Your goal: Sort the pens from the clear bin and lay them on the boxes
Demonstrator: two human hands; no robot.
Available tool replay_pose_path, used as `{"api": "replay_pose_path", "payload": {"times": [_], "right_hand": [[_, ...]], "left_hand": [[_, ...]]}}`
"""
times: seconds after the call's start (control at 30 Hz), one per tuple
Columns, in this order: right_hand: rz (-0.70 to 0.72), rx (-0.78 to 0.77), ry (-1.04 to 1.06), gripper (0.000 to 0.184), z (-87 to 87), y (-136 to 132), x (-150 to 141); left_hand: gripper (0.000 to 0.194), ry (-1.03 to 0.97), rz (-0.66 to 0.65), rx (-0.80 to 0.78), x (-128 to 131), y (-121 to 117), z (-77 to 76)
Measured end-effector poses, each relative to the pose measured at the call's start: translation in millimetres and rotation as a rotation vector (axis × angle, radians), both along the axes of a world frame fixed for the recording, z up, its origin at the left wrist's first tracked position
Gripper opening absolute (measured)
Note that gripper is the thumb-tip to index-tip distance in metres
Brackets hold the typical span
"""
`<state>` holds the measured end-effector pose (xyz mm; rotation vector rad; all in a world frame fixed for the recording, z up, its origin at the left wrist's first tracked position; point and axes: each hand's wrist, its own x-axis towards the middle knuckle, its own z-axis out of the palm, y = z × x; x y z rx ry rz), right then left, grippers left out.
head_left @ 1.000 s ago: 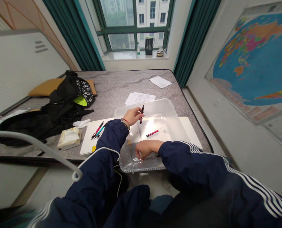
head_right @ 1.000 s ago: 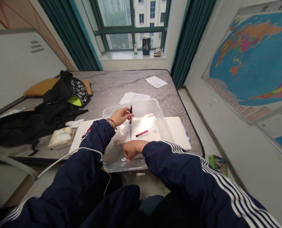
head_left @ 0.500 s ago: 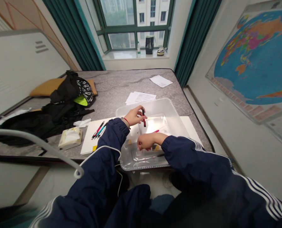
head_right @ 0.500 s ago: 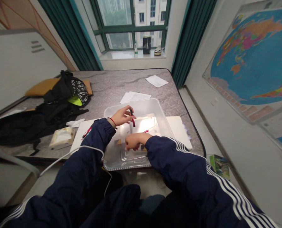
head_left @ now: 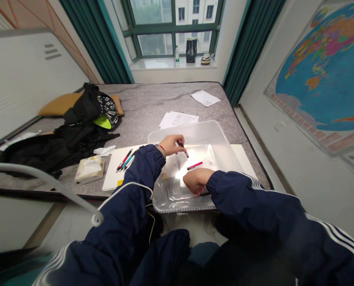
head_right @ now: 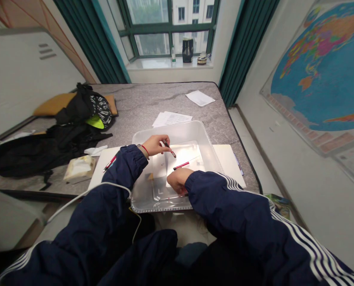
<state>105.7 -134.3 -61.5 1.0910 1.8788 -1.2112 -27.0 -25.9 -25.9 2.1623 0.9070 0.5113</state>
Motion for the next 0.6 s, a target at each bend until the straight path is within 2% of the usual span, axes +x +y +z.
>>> {"api": "replay_pose_path", "payload": {"times": [0.1, 0.23, 0.37, 0.5, 0.6], "right_hand": [[0.115, -0.076, -0.106, 0.011, -6.3, -1.2, -5.6], [0.108, -0.113, -0.052, 0.011, -4.7, -1.7, -9.1], [0.052, -0.126, 0.106, 0.009, 1.8, -4.8, -10.5], [0.024, -0.136, 0.301, 0.008, 11.2, -8.6, -14.6], [0.024, -0.082, 0.364, 0.009, 15.0, -10.5, -17.8]], "left_hand": [[0.025, -0.015, -0.015, -0.014, 0.0, -2.5, 2.3], [0.018, -0.033, -0.018, 0.010, 0.3, -3.4, 3.4], [0.015, -0.043, -0.010, -0.013, -0.3, 0.6, -1.4], [0.015, -0.055, 0.014, 0.046, -0.9, 4.1, -2.7], [0.028, -0.056, -0.002, 0.072, -0.9, 3.4, 1.2]]}}
